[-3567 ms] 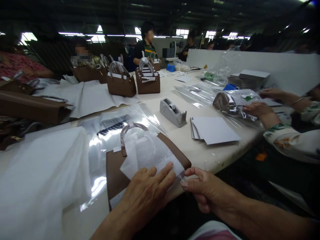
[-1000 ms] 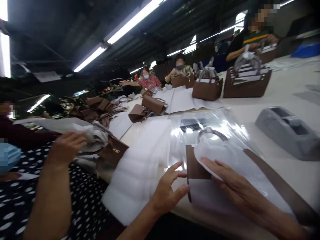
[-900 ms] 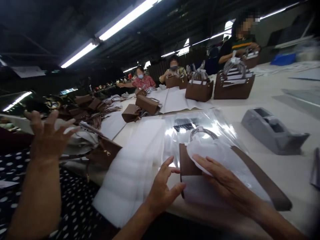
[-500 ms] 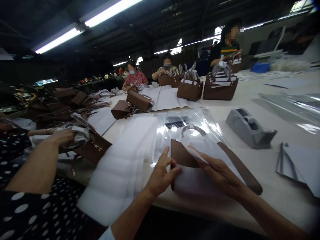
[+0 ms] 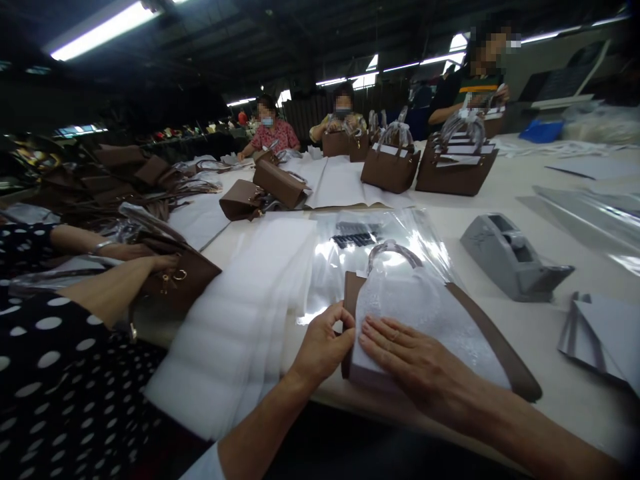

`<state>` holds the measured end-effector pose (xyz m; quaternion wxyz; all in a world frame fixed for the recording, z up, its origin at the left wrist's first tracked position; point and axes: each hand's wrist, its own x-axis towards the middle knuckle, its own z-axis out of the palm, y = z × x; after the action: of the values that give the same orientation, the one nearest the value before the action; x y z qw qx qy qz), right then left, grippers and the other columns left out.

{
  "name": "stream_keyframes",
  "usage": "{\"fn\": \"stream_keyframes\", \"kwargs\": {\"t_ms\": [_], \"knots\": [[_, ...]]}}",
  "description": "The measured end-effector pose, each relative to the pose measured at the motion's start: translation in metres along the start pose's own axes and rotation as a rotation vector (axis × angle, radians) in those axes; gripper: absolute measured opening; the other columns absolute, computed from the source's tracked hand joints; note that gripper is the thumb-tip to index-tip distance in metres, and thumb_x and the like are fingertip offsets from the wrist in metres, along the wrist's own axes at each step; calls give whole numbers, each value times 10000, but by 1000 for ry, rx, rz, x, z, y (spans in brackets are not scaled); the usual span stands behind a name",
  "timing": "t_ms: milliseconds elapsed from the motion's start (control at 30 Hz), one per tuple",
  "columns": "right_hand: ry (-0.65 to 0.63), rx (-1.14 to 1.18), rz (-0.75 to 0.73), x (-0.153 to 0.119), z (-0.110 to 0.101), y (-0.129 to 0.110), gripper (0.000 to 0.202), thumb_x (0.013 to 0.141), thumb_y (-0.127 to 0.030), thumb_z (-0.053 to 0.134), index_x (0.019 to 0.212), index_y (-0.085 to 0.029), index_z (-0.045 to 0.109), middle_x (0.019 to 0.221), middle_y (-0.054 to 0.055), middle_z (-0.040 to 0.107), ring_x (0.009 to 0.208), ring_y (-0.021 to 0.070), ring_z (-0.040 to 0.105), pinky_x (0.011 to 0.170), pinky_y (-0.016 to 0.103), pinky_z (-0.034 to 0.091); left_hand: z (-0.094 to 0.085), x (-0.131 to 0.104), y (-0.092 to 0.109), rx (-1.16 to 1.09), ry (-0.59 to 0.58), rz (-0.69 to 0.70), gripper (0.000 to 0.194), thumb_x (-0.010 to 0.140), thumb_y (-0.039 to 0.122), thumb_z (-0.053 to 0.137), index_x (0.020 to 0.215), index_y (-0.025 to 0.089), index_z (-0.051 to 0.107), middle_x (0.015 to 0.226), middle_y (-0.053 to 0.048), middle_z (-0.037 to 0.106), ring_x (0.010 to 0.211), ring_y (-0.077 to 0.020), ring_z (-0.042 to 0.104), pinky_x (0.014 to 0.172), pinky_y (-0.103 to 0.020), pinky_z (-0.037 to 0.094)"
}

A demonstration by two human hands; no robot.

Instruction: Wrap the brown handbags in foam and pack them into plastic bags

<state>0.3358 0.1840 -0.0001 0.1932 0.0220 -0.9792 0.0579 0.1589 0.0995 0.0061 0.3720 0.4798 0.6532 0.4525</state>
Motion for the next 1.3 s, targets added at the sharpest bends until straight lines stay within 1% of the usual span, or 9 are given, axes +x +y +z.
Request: {"fn": "stream_keyframes", "kwargs": {"t_ms": [200,333,467,533,667,833,967,1100,1300], "knots": [[-76,2,36,-1,-2,-7,533,820,-180,433,1335,-75,343,1357,128,367,1275,238,300,1071,418,273,-7,-6,2,64,-5,29,100,777,223,488,710,159,528,712,14,537,623,-96,526,536,-186,425],[-99,60,85,2,-5,-12,557,826,-271,458,1336,-78,343,1358,144,364,1286,244,275,1073,413,261,-7,-19,-7,362,185,421,163,805,217,515,950,194,585,1107,-80,564,1091,-217,492,908,-366,426],[-91,171,65,4,-25,-5,454,833,-298,467,1248,-115,462,1316,119,434,1271,212,316,1074,382,263,-5,-25,-21,477,98,721,196,786,160,564,973,215,589,1029,-54,618,1086,-203,526,910,-365,460],[68,179,201,-9,-41,2,347,853,-276,446,1168,-152,527,1272,88,488,1239,187,372,1056,360,300,-5,-23,-28,498,103,749,191,793,127,548,957,211,596,1048,-52,607,1096,-201,525,909,-360,471],[581,-10,885,-71,-59,-2,165,853,-267,446,876,-190,590,1181,68,559,1115,203,508,948,362,422,-9,-16,-34,547,75,817,241,788,97,542,991,216,593,1100,-50,578,1121,-211,508,932,-371,466],[500,-42,1116,-126,-18,-42,169,817,-347,504,788,-198,577,1241,80,511,1104,234,515,912,370,446,-14,-11,-34,592,32,893,263,783,83,542,1008,210,590,1108,-48,565,1130,-209,499,943,-361,461],[576,7,1232,-117,14,-56,242,780,-425,553,849,-193,564,1221,108,513,1103,243,510,901,374,445,-16,-9,-33,634,15,898,275,789,88,537,1033,207,584,1140,-55,551,1130,-212,500,948,-370,456],[627,94,1317,-108,23,-53,273,730,-453,600,815,-196,559,1042,73,588,978,230,565,827,347,470,-15,-10,-27,660,12,906,265,795,111,531,1034,212,587,1136,-54,552,1121,-215,507,935,-373,467],[733,232,1294,-110,32,-44,313,704,-456,623,833,-176,572,1103,92,520,1028,238,509,888,372,427,-11,-10,-22,659,14,938,249,798,111,527,1021,205,587,1115,-57,565,1087,-208,536,916,-356,482]]}}
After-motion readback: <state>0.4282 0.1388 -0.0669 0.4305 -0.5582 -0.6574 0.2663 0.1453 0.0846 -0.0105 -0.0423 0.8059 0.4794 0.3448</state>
